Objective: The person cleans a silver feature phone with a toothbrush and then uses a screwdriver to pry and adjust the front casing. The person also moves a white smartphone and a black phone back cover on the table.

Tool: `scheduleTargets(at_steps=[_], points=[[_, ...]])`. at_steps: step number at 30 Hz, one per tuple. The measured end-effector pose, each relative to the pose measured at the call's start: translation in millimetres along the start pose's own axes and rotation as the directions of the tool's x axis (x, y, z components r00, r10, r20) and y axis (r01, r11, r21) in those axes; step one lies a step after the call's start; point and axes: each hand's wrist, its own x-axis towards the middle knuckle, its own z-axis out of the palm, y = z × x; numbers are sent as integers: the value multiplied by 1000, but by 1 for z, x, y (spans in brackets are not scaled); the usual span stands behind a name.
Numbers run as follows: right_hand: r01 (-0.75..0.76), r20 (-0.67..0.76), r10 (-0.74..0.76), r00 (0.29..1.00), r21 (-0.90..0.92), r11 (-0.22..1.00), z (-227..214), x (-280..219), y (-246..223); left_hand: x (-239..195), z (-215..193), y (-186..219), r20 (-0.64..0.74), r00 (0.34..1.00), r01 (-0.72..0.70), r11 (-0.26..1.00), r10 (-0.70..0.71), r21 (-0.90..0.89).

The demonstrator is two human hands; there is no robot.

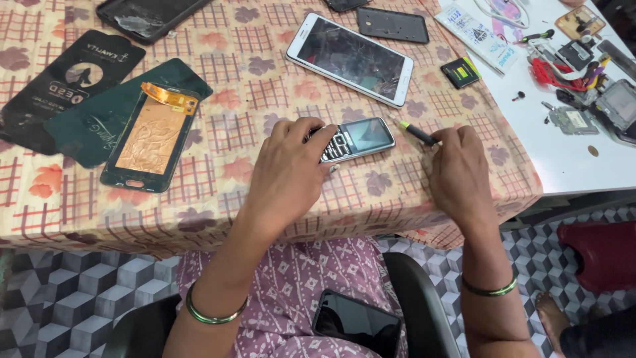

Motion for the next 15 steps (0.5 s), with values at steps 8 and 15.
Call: scheduleTargets(at_steps=[8,15], points=[[-324,313,249,917,218,920,15,58,35,-5,5,0,-33,998,-54,995,57,82],[-87,55,81,995,119,989,61,154,100,-4,4,0,-22,999,-42,994,44,106]])
